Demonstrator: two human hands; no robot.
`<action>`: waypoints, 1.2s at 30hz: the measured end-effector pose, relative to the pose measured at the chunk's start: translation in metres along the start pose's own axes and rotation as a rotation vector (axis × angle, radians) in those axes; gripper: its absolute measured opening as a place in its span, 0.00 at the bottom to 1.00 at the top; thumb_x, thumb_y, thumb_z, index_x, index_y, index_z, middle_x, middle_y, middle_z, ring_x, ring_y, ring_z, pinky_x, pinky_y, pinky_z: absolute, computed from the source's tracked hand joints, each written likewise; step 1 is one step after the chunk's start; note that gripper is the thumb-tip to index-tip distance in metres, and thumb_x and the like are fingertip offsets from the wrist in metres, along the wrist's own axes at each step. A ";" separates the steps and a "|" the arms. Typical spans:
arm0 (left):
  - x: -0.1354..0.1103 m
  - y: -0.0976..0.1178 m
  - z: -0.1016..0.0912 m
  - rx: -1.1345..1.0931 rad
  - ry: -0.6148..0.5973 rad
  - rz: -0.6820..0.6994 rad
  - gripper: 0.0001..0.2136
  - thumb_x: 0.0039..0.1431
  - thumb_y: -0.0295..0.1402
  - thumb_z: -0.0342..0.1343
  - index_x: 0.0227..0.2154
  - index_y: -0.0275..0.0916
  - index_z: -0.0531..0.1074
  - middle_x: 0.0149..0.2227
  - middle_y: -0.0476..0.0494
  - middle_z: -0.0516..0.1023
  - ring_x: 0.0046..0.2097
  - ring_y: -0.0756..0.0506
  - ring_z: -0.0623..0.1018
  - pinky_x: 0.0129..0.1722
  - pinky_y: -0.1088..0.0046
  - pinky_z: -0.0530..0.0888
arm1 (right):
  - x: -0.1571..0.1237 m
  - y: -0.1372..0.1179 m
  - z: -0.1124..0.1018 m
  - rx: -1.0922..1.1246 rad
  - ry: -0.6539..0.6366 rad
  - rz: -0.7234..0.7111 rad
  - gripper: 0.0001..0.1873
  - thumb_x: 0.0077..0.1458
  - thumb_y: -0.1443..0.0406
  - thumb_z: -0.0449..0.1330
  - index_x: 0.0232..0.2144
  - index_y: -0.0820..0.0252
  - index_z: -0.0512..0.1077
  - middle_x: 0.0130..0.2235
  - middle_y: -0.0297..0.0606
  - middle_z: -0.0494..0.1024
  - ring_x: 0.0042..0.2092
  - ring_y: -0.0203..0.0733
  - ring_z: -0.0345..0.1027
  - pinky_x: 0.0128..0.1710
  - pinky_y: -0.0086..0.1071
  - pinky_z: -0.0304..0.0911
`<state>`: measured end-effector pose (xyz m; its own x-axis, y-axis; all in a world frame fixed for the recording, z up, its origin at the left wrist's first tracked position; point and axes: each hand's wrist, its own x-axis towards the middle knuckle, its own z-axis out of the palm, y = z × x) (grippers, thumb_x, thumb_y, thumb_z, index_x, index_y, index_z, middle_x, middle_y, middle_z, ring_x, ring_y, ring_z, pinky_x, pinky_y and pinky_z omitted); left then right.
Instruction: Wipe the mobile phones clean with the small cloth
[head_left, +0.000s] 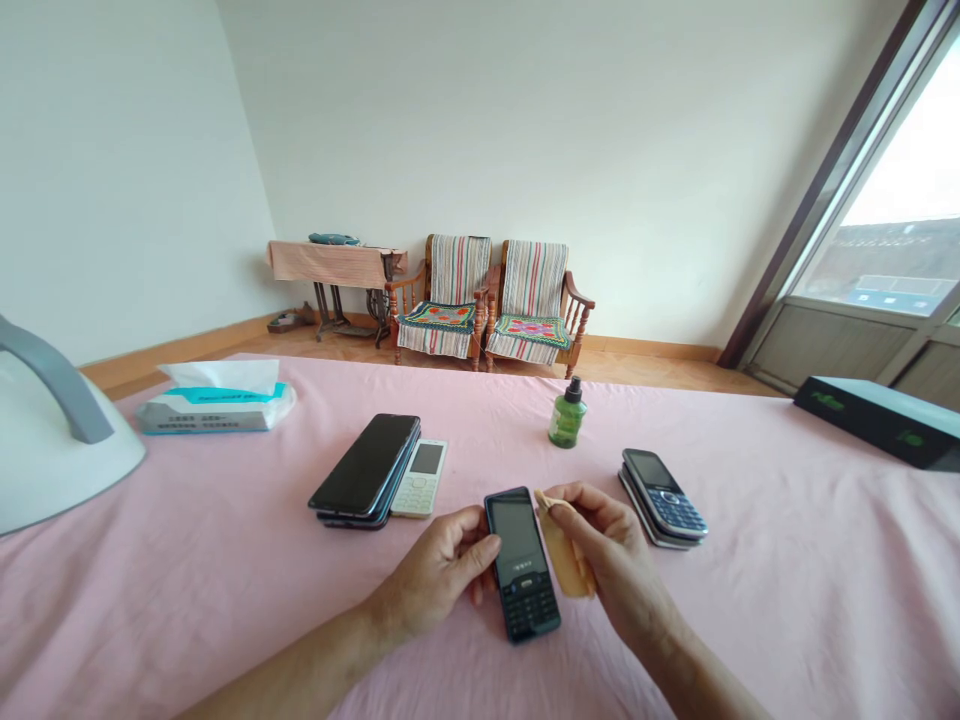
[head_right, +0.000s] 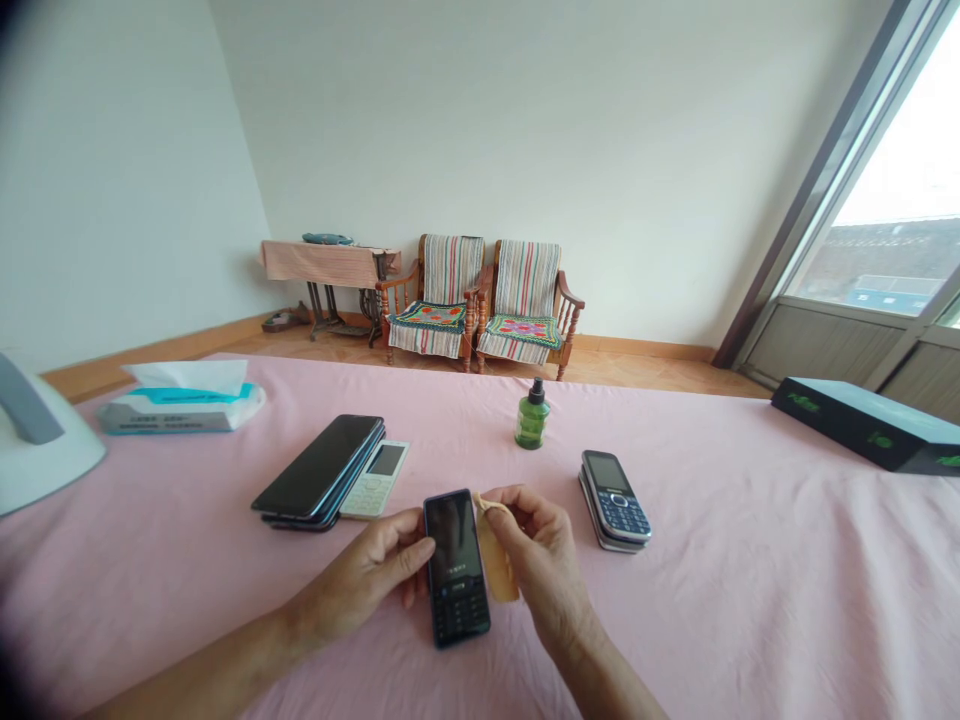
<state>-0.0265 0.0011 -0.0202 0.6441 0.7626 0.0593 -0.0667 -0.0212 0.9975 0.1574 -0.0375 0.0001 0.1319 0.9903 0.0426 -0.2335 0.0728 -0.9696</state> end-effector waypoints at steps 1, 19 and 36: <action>0.000 -0.001 0.000 0.001 -0.001 0.002 0.20 0.57 0.47 0.57 0.38 0.32 0.70 0.26 0.48 0.70 0.24 0.53 0.68 0.22 0.80 0.66 | 0.001 0.000 -0.001 -0.032 0.040 -0.023 0.16 0.44 0.55 0.67 0.28 0.62 0.73 0.27 0.35 0.74 0.27 0.35 0.64 0.26 0.26 0.58; 0.003 -0.003 -0.004 0.014 0.117 0.011 0.17 0.55 0.46 0.59 0.31 0.34 0.69 0.21 0.52 0.70 0.24 0.51 0.69 0.25 0.77 0.65 | -0.013 0.003 0.000 -0.639 -0.286 -0.307 0.16 0.43 0.78 0.51 0.24 0.59 0.76 0.30 0.35 0.73 0.32 0.36 0.68 0.31 0.27 0.62; 0.072 0.019 0.021 -0.121 0.171 -0.036 0.14 0.61 0.40 0.55 0.37 0.30 0.70 0.30 0.43 0.75 0.30 0.48 0.76 0.29 0.74 0.72 | -0.033 0.029 -0.046 -0.727 0.212 -0.317 0.11 0.44 0.73 0.54 0.21 0.60 0.75 0.27 0.37 0.72 0.31 0.41 0.68 0.31 0.31 0.61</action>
<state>0.0349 0.0417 0.0036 0.5095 0.8604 0.0064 -0.1439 0.0778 0.9865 0.1902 -0.0734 -0.0409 0.2829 0.8871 0.3648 0.5187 0.1785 -0.8361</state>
